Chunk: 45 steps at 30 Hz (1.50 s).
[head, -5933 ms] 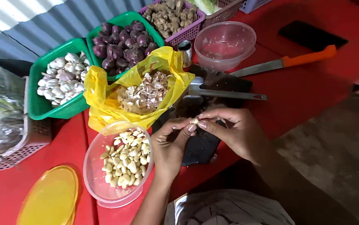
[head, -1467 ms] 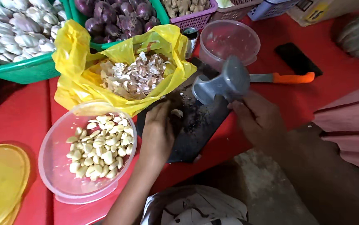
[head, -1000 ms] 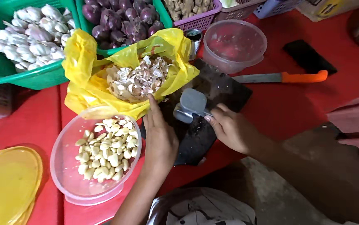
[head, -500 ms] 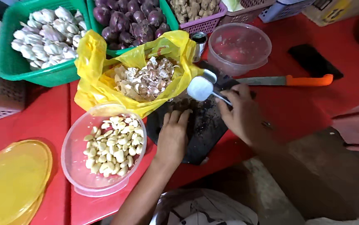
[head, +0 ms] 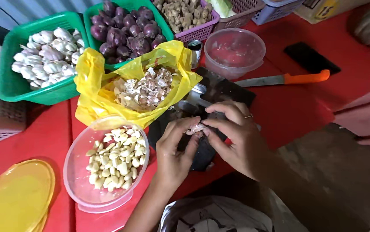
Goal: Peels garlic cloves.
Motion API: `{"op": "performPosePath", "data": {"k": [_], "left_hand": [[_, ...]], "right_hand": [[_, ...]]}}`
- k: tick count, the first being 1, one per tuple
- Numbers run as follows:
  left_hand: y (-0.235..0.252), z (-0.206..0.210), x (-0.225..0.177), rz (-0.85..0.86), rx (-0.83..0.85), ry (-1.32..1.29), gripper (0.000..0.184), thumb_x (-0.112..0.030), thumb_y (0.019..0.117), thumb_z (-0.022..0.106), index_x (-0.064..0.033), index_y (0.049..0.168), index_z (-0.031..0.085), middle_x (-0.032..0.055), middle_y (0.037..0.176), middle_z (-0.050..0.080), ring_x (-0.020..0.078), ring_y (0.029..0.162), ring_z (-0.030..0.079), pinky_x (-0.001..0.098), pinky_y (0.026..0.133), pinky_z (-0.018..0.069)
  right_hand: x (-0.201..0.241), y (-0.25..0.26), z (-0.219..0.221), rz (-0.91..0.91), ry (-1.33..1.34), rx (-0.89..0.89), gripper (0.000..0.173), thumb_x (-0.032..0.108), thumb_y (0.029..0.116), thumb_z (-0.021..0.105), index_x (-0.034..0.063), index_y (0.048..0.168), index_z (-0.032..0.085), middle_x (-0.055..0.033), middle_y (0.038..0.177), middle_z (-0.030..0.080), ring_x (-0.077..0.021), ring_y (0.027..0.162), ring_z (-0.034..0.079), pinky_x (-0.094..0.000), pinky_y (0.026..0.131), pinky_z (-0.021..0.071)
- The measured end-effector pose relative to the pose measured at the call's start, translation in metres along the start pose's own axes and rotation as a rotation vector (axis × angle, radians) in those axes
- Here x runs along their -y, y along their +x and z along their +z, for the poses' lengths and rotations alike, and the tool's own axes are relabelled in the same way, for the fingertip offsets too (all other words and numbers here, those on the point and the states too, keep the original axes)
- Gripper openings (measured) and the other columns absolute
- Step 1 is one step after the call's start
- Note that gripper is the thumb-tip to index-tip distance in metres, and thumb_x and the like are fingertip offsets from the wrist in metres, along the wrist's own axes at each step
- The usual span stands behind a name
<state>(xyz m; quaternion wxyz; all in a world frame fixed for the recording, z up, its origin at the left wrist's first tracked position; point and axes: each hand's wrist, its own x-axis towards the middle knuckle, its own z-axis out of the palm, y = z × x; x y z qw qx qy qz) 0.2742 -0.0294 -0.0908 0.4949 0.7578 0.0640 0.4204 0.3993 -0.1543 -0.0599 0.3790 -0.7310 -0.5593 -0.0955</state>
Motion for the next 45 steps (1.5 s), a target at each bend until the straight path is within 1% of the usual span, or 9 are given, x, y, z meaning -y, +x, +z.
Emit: {"op": "performPosePath", "data": {"k": [5, 8, 11, 16, 19, 26, 33, 36, 45], "left_hand": [[-0.002, -0.002, -0.003, 0.067, -0.016, 0.159, 0.023, -0.005, 0.0924, 0.072, -0.0030, 0.115, 0.071, 0.0089, 0.113, 0.070, 0.0146, 0.106, 0.067, 0.0283, 0.089, 0.0591], [-0.002, -0.003, -0.007, 0.064, -0.023, 0.233, 0.018, -0.008, 0.0918, 0.073, -0.0023, 0.109, 0.074, 0.0091, 0.106, 0.069, 0.0096, 0.099, 0.066, 0.0202, 0.083, 0.0562], [-0.002, -0.003, -0.010, 0.014, 0.001, 0.171, 0.024, -0.013, 0.0891, 0.079, 0.0005, 0.108, 0.074, 0.0081, 0.104, 0.066, 0.0042, 0.091, 0.064, 0.0153, 0.078, 0.0555], [0.000, -0.007, -0.012, -0.076, 0.032, -0.008, 0.029, -0.006, 0.0880, 0.078, 0.0014, 0.115, 0.073, 0.0070, 0.108, 0.069, 0.0070, 0.090, 0.067, 0.0219, 0.080, 0.0605], [-0.002, -0.005, -0.010, -0.039, 0.009, 0.091, 0.026, -0.007, 0.0890, 0.077, 0.0012, 0.113, 0.073, 0.0071, 0.106, 0.068, 0.0054, 0.089, 0.066, 0.0194, 0.078, 0.0593], [-0.003, -0.004, -0.009, -0.043, 0.039, 0.118, 0.025, -0.008, 0.0891, 0.077, 0.0022, 0.112, 0.072, 0.0067, 0.103, 0.068, 0.0040, 0.086, 0.066, 0.0175, 0.075, 0.0583], [0.001, -0.006, -0.014, -0.256, 0.036, -0.260, 0.028, 0.002, 0.0855, 0.077, -0.0020, 0.113, 0.070, 0.0008, 0.098, 0.073, 0.0083, 0.085, 0.072, 0.0247, 0.079, 0.0628], [0.003, -0.008, -0.014, -0.323, 0.031, -0.340, 0.030, 0.003, 0.0855, 0.076, -0.0037, 0.114, 0.069, 0.0007, 0.097, 0.074, 0.0089, 0.087, 0.072, 0.0254, 0.082, 0.0621], [-0.001, -0.004, -0.011, -0.242, 0.032, -0.200, 0.029, 0.002, 0.0841, 0.078, -0.0026, 0.111, 0.068, 0.0017, 0.098, 0.072, 0.0087, 0.082, 0.070, 0.0244, 0.075, 0.0624]], "right_hand": [[0.004, 0.003, -0.004, 0.112, 0.180, 0.096, 0.026, 0.027, 0.1002, 0.058, 0.0108, 0.098, 0.078, -0.0052, 0.122, 0.067, -0.0185, 0.125, 0.055, -0.0321, 0.104, 0.0462], [0.003, 0.006, -0.007, 0.276, 0.438, 0.167, 0.023, 0.028, 0.0986, 0.061, 0.0126, 0.098, 0.077, 0.0000, 0.121, 0.067, -0.0074, 0.121, 0.057, -0.0253, 0.101, 0.0490], [0.003, 0.009, -0.005, 0.363, 0.527, 0.164, 0.018, 0.025, 0.0964, 0.063, 0.0134, 0.096, 0.076, 0.0013, 0.119, 0.069, -0.0048, 0.117, 0.061, -0.0230, 0.096, 0.0528], [0.002, 0.012, -0.008, 0.409, 0.579, 0.187, 0.018, 0.022, 0.0971, 0.062, 0.0121, 0.098, 0.077, 0.0017, 0.118, 0.069, -0.0045, 0.111, 0.064, -0.0205, 0.090, 0.0559], [0.002, 0.008, -0.009, 0.386, 0.541, 0.210, 0.018, 0.028, 0.0950, 0.065, 0.0152, 0.097, 0.078, 0.0027, 0.118, 0.069, -0.0049, 0.116, 0.061, -0.0235, 0.095, 0.0528], [0.004, 0.006, -0.008, 0.328, 0.429, 0.143, 0.016, 0.021, 0.0913, 0.066, 0.0136, 0.083, 0.076, 0.0027, 0.124, 0.070, -0.0039, 0.124, 0.057, -0.0222, 0.102, 0.0478], [0.004, 0.010, -0.008, 0.265, 0.398, 0.124, 0.014, 0.015, 0.0884, 0.064, 0.0123, 0.078, 0.073, 0.0019, 0.124, 0.070, -0.0068, 0.126, 0.056, -0.0236, 0.102, 0.0469], [0.001, 0.011, -0.008, 0.265, 0.422, 0.130, 0.015, 0.018, 0.0906, 0.065, 0.0124, 0.082, 0.076, 0.0011, 0.125, 0.070, -0.0077, 0.127, 0.056, -0.0247, 0.104, 0.0468], [-0.001, 0.008, -0.010, 0.258, 0.380, 0.177, 0.016, 0.024, 0.0903, 0.067, 0.0140, 0.084, 0.078, -0.0007, 0.130, 0.068, -0.0088, 0.130, 0.054, -0.0257, 0.105, 0.0463]]}}
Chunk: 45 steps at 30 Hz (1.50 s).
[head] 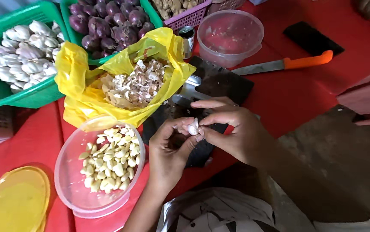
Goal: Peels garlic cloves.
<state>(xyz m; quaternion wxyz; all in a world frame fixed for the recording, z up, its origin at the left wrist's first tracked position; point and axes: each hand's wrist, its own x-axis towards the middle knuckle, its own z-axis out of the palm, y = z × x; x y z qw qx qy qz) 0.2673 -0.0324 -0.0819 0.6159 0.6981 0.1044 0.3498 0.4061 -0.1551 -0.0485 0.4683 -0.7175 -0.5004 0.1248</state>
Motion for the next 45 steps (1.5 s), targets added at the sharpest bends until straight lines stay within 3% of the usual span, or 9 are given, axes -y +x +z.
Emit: {"op": "performPosePath", "data": {"k": [7, 12, 18, 24, 30, 33, 38, 41, 45], "left_hand": [[0.001, -0.002, 0.002, 0.016, 0.019, 0.061, 0.029, 0.002, 0.0829, 0.079, -0.0019, 0.110, 0.067, 0.0014, 0.097, 0.073, 0.0088, 0.083, 0.072, 0.0250, 0.075, 0.0638], [0.005, -0.010, -0.003, -0.208, 0.089, -0.252, 0.028, 0.000, 0.0867, 0.076, -0.0071, 0.113, 0.072, 0.0013, 0.094, 0.075, 0.0089, 0.082, 0.072, 0.0253, 0.078, 0.0621], [0.006, -0.012, -0.004, -0.383, 0.129, -0.578, 0.026, -0.002, 0.0898, 0.073, -0.0072, 0.116, 0.075, 0.0041, 0.101, 0.075, 0.0078, 0.086, 0.072, 0.0246, 0.082, 0.0611], [0.004, -0.008, -0.001, -0.199, 0.124, -0.177, 0.028, -0.001, 0.0982, 0.062, -0.0001, 0.125, 0.068, 0.0032, 0.101, 0.074, 0.0098, 0.085, 0.071, 0.0266, 0.080, 0.0619], [0.001, -0.005, 0.000, -0.039, 0.097, 0.097, 0.031, 0.002, 0.0975, 0.060, 0.0068, 0.128, 0.064, 0.0060, 0.101, 0.073, 0.0093, 0.084, 0.070, 0.0247, 0.077, 0.0618], [0.002, -0.007, -0.002, -0.075, 0.131, 0.072, 0.031, 0.004, 0.0971, 0.058, 0.0075, 0.128, 0.062, 0.0050, 0.096, 0.073, 0.0095, 0.081, 0.071, 0.0251, 0.076, 0.0623], [0.006, -0.015, -0.007, -0.240, 0.258, -0.222, 0.044, 0.003, 0.0998, 0.054, -0.0013, 0.143, 0.050, 0.0040, 0.102, 0.073, 0.0120, 0.087, 0.073, 0.0282, 0.081, 0.0627], [0.007, -0.018, -0.004, -0.281, 0.274, -0.385, 0.033, -0.003, 0.1028, 0.055, -0.0117, 0.134, 0.058, 0.0040, 0.106, 0.073, 0.0117, 0.090, 0.073, 0.0279, 0.083, 0.0619], [0.007, -0.017, -0.003, -0.265, 0.231, -0.352, 0.023, -0.008, 0.1005, 0.061, -0.0102, 0.122, 0.068, 0.0023, 0.105, 0.072, 0.0105, 0.092, 0.071, 0.0286, 0.086, 0.0608]], "right_hand": [[-0.005, 0.004, 0.008, -0.049, 0.010, -0.035, 0.013, 0.014, 0.0857, 0.069, 0.0105, 0.073, 0.072, -0.0020, 0.124, 0.071, -0.0121, 0.128, 0.057, -0.0274, 0.104, 0.0471], [0.000, 0.005, -0.002, 0.043, 0.147, 0.022, 0.011, 0.016, 0.0858, 0.066, 0.0145, 0.078, 0.074, 0.0044, 0.117, 0.071, -0.0035, 0.116, 0.060, -0.0216, 0.095, 0.0505], [-0.009, 0.004, -0.006, 0.098, 0.233, -0.028, 0.011, 0.014, 0.0880, 0.065, 0.0132, 0.084, 0.075, 0.0024, 0.118, 0.071, -0.0019, 0.108, 0.065, -0.0191, 0.087, 0.0557], [-0.004, -0.001, -0.004, 0.038, 0.002, -0.060, 0.023, 0.034, 0.0954, 0.066, 0.0144, 0.096, 0.078, -0.0004, 0.128, 0.067, -0.0110, 0.125, 0.056, -0.0306, 0.103, 0.0475], [-0.012, 0.003, 0.013, -0.114, -0.034, -0.165, 0.014, 0.015, 0.0949, 0.064, 0.0087, 0.090, 0.076, -0.0051, 0.126, 0.066, -0.0162, 0.127, 0.054, -0.0297, 0.107, 0.0451], [-0.021, 0.004, 0.022, -0.233, -0.048, -0.207, 0.014, 0.011, 0.0936, 0.062, 0.0058, 0.085, 0.072, -0.0104, 0.122, 0.066, -0.0236, 0.126, 0.052, -0.0356, 0.108, 0.0420], [-0.024, 0.003, 0.019, -0.033, 0.389, -0.058, 0.014, 0.011, 0.0941, 0.059, 0.0078, 0.086, 0.070, -0.0019, 0.114, 0.065, -0.0079, 0.112, 0.060, -0.0225, 0.094, 0.0521], [-0.023, 0.001, 0.015, 0.061, 0.557, -0.021, 0.015, 0.010, 0.0947, 0.058, 0.0089, 0.086, 0.070, -0.0011, 0.113, 0.066, -0.0059, 0.102, 0.064, -0.0207, 0.084, 0.0562], [-0.012, -0.005, 0.016, 0.011, 0.242, -0.140, 0.013, 0.018, 0.0936, 0.062, 0.0115, 0.086, 0.071, -0.0001, 0.117, 0.064, -0.0093, 0.117, 0.056, -0.0255, 0.097, 0.0497]]}}
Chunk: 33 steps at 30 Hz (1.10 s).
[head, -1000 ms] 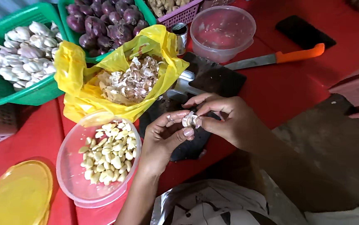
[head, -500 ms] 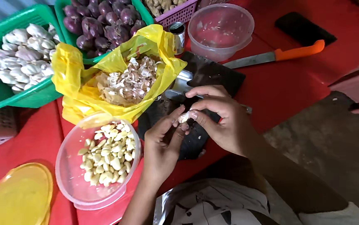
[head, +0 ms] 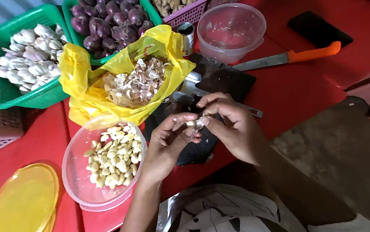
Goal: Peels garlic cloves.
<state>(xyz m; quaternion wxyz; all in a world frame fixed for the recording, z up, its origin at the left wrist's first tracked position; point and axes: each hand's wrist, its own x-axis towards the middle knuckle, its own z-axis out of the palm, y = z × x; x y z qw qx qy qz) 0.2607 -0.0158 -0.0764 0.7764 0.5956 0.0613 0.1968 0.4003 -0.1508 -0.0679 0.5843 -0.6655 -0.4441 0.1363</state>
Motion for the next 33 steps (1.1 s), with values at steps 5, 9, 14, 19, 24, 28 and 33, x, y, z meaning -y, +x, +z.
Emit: {"op": "performPosePath", "data": {"k": [5, 9, 14, 19, 24, 28, 33], "left_hand": [[0.001, 0.003, 0.004, 0.071, -0.145, 0.106, 0.024, -0.002, 0.0950, 0.067, -0.0087, 0.118, 0.069, 0.0057, 0.105, 0.072, 0.0129, 0.087, 0.071, 0.0288, 0.080, 0.0623], [0.001, 0.007, 0.004, 0.165, -0.151, 0.255, 0.030, 0.001, 0.0966, 0.063, -0.0047, 0.126, 0.065, 0.0030, 0.104, 0.074, 0.0102, 0.088, 0.071, 0.0259, 0.079, 0.0610], [0.001, 0.013, 0.007, 0.305, -0.139, 0.345, 0.021, -0.002, 0.0932, 0.070, -0.0063, 0.114, 0.072, 0.0030, 0.117, 0.068, 0.0102, 0.100, 0.068, 0.0259, 0.086, 0.0610], [-0.001, 0.014, 0.010, 0.322, -0.195, 0.370, 0.026, 0.000, 0.0913, 0.072, -0.0072, 0.116, 0.071, 0.0016, 0.112, 0.068, 0.0088, 0.094, 0.069, 0.0245, 0.081, 0.0617], [-0.002, 0.012, 0.006, 0.311, -0.206, 0.400, 0.024, 0.000, 0.0887, 0.075, -0.0066, 0.112, 0.074, 0.0014, 0.108, 0.069, 0.0085, 0.090, 0.069, 0.0232, 0.077, 0.0622], [-0.003, 0.011, 0.003, 0.296, -0.191, 0.375, 0.022, -0.001, 0.0884, 0.076, -0.0075, 0.109, 0.075, 0.0020, 0.106, 0.068, 0.0092, 0.090, 0.068, 0.0229, 0.076, 0.0620], [-0.002, 0.010, 0.002, 0.217, -0.183, 0.220, 0.026, 0.001, 0.0890, 0.074, -0.0069, 0.113, 0.072, 0.0023, 0.102, 0.074, 0.0102, 0.085, 0.072, 0.0261, 0.077, 0.0631]], "right_hand": [[0.000, -0.007, 0.008, -0.096, -0.161, -0.145, 0.010, 0.014, 0.0918, 0.064, 0.0093, 0.085, 0.070, -0.0037, 0.117, 0.065, -0.0130, 0.119, 0.055, -0.0282, 0.101, 0.0450], [-0.006, -0.010, 0.013, -0.166, -0.281, -0.221, 0.015, 0.017, 0.0963, 0.063, 0.0060, 0.093, 0.072, -0.0100, 0.120, 0.065, -0.0197, 0.120, 0.055, -0.0332, 0.102, 0.0449], [0.001, -0.014, 0.014, -0.143, -0.262, -0.133, 0.029, 0.025, 0.1053, 0.051, 0.0044, 0.104, 0.072, -0.0108, 0.123, 0.065, -0.0195, 0.121, 0.058, -0.0368, 0.102, 0.0478], [-0.001, -0.017, 0.022, -0.204, -0.232, -0.141, 0.022, 0.024, 0.0981, 0.066, 0.0043, 0.105, 0.072, -0.0087, 0.115, 0.069, -0.0156, 0.112, 0.062, -0.0343, 0.098, 0.0507], [0.001, -0.013, 0.018, -0.187, -0.137, -0.108, 0.012, 0.015, 0.0979, 0.064, 0.0060, 0.097, 0.073, -0.0006, 0.101, 0.071, -0.0073, 0.102, 0.063, -0.0258, 0.093, 0.0512], [0.004, -0.008, 0.011, -0.168, -0.143, -0.070, 0.014, 0.014, 0.0990, 0.061, 0.0069, 0.095, 0.073, 0.0010, 0.098, 0.071, -0.0042, 0.101, 0.064, -0.0237, 0.093, 0.0513], [0.002, -0.008, 0.016, -0.213, -0.234, -0.099, 0.014, 0.014, 0.1002, 0.059, 0.0064, 0.098, 0.071, -0.0024, 0.102, 0.071, -0.0098, 0.102, 0.064, -0.0354, 0.097, 0.0485]]}}
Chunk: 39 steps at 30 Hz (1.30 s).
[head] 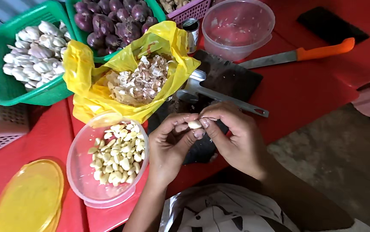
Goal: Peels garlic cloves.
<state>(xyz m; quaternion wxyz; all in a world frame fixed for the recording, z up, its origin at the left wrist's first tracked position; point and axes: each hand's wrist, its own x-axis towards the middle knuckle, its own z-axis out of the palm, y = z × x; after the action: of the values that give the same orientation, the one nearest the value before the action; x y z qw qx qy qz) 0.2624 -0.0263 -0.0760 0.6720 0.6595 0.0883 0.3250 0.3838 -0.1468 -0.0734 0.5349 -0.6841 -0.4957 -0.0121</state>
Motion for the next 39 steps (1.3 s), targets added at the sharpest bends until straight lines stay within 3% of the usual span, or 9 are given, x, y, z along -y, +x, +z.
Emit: {"op": "performPosePath", "data": {"k": [4, 13, 18, 21, 26, 30, 34, 36, 39], "left_hand": [[0.000, 0.000, 0.001, 0.031, -0.048, 0.096, 0.027, 0.001, 0.0873, 0.076, -0.0054, 0.113, 0.072, 0.0026, 0.104, 0.071, 0.0100, 0.083, 0.071, 0.0257, 0.075, 0.0633], [0.001, -0.003, 0.001, 0.024, -0.026, 0.150, 0.026, 0.002, 0.0859, 0.076, -0.0056, 0.111, 0.073, 0.0013, 0.106, 0.071, 0.0085, 0.085, 0.070, 0.0244, 0.076, 0.0628], [0.006, -0.008, 0.007, -0.158, -0.025, -0.131, 0.024, 0.000, 0.0927, 0.069, -0.0087, 0.114, 0.071, 0.0060, 0.098, 0.073, 0.0139, 0.084, 0.072, 0.0297, 0.079, 0.0627], [0.009, -0.008, 0.012, -0.190, -0.073, -0.136, 0.022, 0.002, 0.0928, 0.068, -0.0079, 0.113, 0.070, 0.0058, 0.098, 0.073, 0.0131, 0.085, 0.072, 0.0293, 0.080, 0.0618], [0.008, 0.001, 0.017, 0.036, -0.132, 0.226, 0.021, 0.002, 0.0892, 0.073, -0.0004, 0.110, 0.072, 0.0040, 0.101, 0.073, 0.0097, 0.085, 0.070, 0.0265, 0.077, 0.0621], [0.007, 0.002, 0.021, 0.157, -0.114, 0.346, 0.017, 0.002, 0.0869, 0.074, 0.0016, 0.104, 0.074, 0.0073, 0.103, 0.072, 0.0108, 0.086, 0.071, 0.0268, 0.077, 0.0627], [0.006, -0.003, 0.014, 0.145, -0.093, 0.287, 0.016, 0.002, 0.0872, 0.073, 0.0014, 0.103, 0.074, 0.0067, 0.102, 0.073, 0.0114, 0.087, 0.071, 0.0280, 0.079, 0.0628], [0.006, -0.006, 0.009, 0.107, -0.081, 0.164, 0.017, 0.002, 0.0888, 0.072, -0.0012, 0.106, 0.073, 0.0040, 0.101, 0.074, 0.0109, 0.088, 0.072, 0.0289, 0.081, 0.0628], [0.007, -0.008, 0.007, 0.041, -0.075, -0.031, 0.017, -0.003, 0.0922, 0.071, -0.0066, 0.109, 0.072, 0.0025, 0.099, 0.074, 0.0116, 0.088, 0.072, 0.0307, 0.083, 0.0616]], "right_hand": [[-0.002, 0.000, 0.001, -0.056, -0.056, -0.003, 0.017, 0.017, 0.1009, 0.061, 0.0060, 0.104, 0.074, -0.0048, 0.111, 0.073, -0.0138, 0.109, 0.065, -0.0400, 0.101, 0.0470], [-0.007, 0.010, -0.002, -0.228, -0.239, 0.007, 0.013, 0.013, 0.0943, 0.063, 0.0086, 0.084, 0.070, -0.0091, 0.112, 0.074, -0.0253, 0.115, 0.064, -0.0492, 0.107, 0.0405], [-0.015, 0.014, 0.001, 0.155, 0.337, 0.097, 0.011, 0.007, 0.0948, 0.059, 0.0055, 0.093, 0.069, -0.0033, 0.110, 0.071, -0.0054, 0.103, 0.066, -0.0222, 0.087, 0.0564], [-0.014, 0.012, 0.004, 0.203, 0.348, 0.068, 0.014, 0.011, 0.1009, 0.058, 0.0048, 0.104, 0.070, -0.0015, 0.106, 0.071, -0.0022, 0.091, 0.066, -0.0191, 0.080, 0.0573], [-0.015, 0.005, 0.007, -0.088, -0.179, -0.055, 0.017, 0.014, 0.0982, 0.063, 0.0049, 0.103, 0.076, -0.0064, 0.096, 0.075, -0.0166, 0.094, 0.071, -0.0416, 0.092, 0.0524], [-0.019, 0.008, 0.006, -0.257, -0.466, -0.027, 0.016, 0.015, 0.0974, 0.060, 0.0080, 0.092, 0.074, -0.0060, 0.084, 0.073, -0.0221, 0.083, 0.069, -0.0456, 0.090, 0.0485], [-0.025, 0.017, 0.004, -0.314, -0.421, 0.043, 0.017, 0.015, 0.0967, 0.057, 0.0085, 0.088, 0.070, -0.0063, 0.079, 0.069, -0.0226, 0.081, 0.067, -0.0465, 0.089, 0.0461], [-0.026, 0.019, 0.004, -0.203, -0.224, 0.084, 0.013, 0.014, 0.0946, 0.059, 0.0074, 0.091, 0.070, -0.0051, 0.083, 0.069, -0.0175, 0.085, 0.066, -0.0425, 0.091, 0.0467], [-0.023, 0.022, -0.003, 0.108, 0.160, 0.173, 0.013, 0.012, 0.0970, 0.060, 0.0049, 0.098, 0.070, 0.0008, 0.088, 0.068, -0.0012, 0.083, 0.064, -0.0219, 0.080, 0.0545]]}}
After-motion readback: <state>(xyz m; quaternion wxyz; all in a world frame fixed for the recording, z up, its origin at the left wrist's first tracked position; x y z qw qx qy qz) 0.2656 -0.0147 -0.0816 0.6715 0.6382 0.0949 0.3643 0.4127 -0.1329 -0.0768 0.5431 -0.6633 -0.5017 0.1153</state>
